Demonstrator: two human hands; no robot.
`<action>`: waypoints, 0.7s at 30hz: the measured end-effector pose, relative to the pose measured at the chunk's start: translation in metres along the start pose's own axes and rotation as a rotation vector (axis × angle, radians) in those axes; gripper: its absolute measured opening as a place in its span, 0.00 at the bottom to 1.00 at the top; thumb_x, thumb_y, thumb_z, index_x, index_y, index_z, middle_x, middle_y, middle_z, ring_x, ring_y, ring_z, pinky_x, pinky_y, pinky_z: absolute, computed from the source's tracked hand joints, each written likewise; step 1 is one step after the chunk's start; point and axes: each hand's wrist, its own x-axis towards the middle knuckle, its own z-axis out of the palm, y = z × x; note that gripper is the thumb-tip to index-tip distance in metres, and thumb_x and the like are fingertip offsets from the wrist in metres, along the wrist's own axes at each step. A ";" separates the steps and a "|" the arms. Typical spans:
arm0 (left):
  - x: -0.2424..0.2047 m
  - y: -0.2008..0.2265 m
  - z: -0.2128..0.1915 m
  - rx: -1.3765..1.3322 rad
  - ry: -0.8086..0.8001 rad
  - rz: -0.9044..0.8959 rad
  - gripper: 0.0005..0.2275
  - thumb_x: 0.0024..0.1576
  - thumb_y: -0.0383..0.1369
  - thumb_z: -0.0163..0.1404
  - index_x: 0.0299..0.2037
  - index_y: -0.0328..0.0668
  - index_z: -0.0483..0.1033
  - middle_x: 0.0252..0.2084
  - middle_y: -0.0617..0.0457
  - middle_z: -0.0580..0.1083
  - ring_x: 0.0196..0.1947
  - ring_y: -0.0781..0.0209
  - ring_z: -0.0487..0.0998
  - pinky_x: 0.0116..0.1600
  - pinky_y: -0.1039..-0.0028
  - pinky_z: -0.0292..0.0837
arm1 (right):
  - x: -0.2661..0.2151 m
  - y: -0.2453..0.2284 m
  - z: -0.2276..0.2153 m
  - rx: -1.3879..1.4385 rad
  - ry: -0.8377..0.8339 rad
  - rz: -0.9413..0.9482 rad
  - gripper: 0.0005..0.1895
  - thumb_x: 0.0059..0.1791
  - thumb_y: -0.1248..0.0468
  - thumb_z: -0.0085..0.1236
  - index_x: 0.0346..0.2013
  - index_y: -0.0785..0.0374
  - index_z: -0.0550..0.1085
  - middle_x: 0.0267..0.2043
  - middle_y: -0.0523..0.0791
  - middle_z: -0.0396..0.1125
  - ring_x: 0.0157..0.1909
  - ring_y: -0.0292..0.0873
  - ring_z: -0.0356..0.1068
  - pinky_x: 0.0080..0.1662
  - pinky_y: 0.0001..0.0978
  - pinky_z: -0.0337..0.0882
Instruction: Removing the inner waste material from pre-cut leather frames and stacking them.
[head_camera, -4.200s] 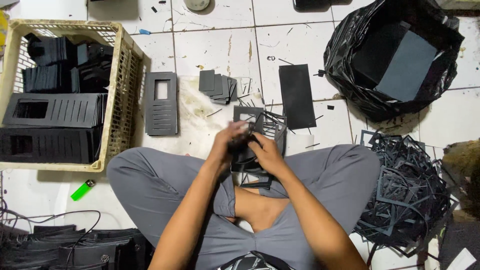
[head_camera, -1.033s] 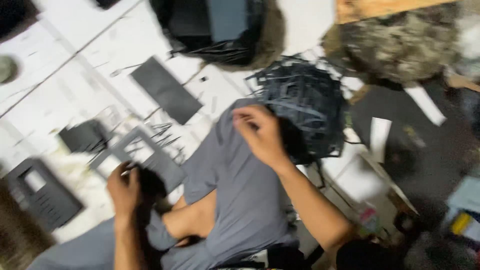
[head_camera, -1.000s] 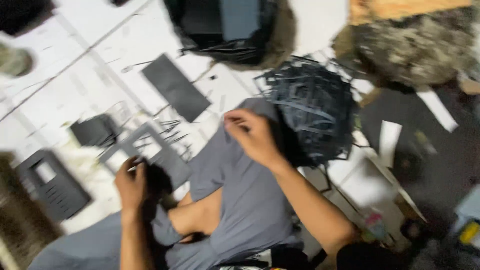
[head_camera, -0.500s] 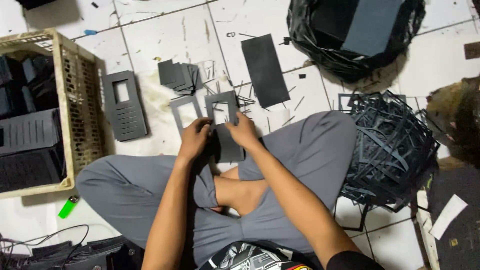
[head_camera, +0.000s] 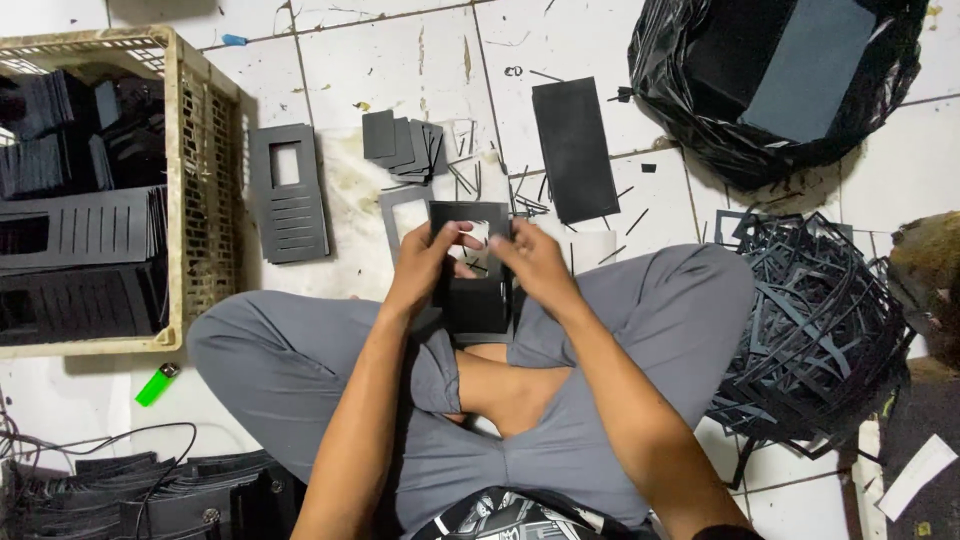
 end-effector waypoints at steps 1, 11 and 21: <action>-0.002 0.000 0.002 0.050 -0.030 0.009 0.14 0.65 0.36 0.48 0.49 0.28 0.72 0.38 0.36 0.78 0.19 0.52 0.81 0.22 0.72 0.80 | 0.004 0.004 -0.002 0.037 0.066 -0.065 0.16 0.50 0.60 0.64 0.50 0.64 0.77 0.35 0.45 0.71 0.34 0.37 0.71 0.38 0.31 0.76; -0.012 0.021 0.017 0.126 -0.015 0.020 0.14 0.62 0.39 0.54 0.31 0.35 0.76 0.18 0.45 0.72 0.12 0.64 0.71 0.16 0.79 0.62 | 0.011 0.019 -0.001 0.220 0.142 -0.079 0.07 0.50 0.64 0.66 0.39 0.66 0.80 0.24 0.49 0.70 0.22 0.46 0.75 0.23 0.36 0.78; -0.014 0.011 0.015 0.102 -0.017 -0.004 0.05 0.59 0.25 0.51 0.35 0.29 0.77 0.19 0.41 0.71 0.06 0.64 0.65 0.14 0.78 0.57 | 0.022 0.011 -0.009 0.541 0.368 0.185 0.07 0.52 0.63 0.58 0.40 0.64 0.76 0.28 0.48 0.70 0.28 0.43 0.76 0.27 0.34 0.80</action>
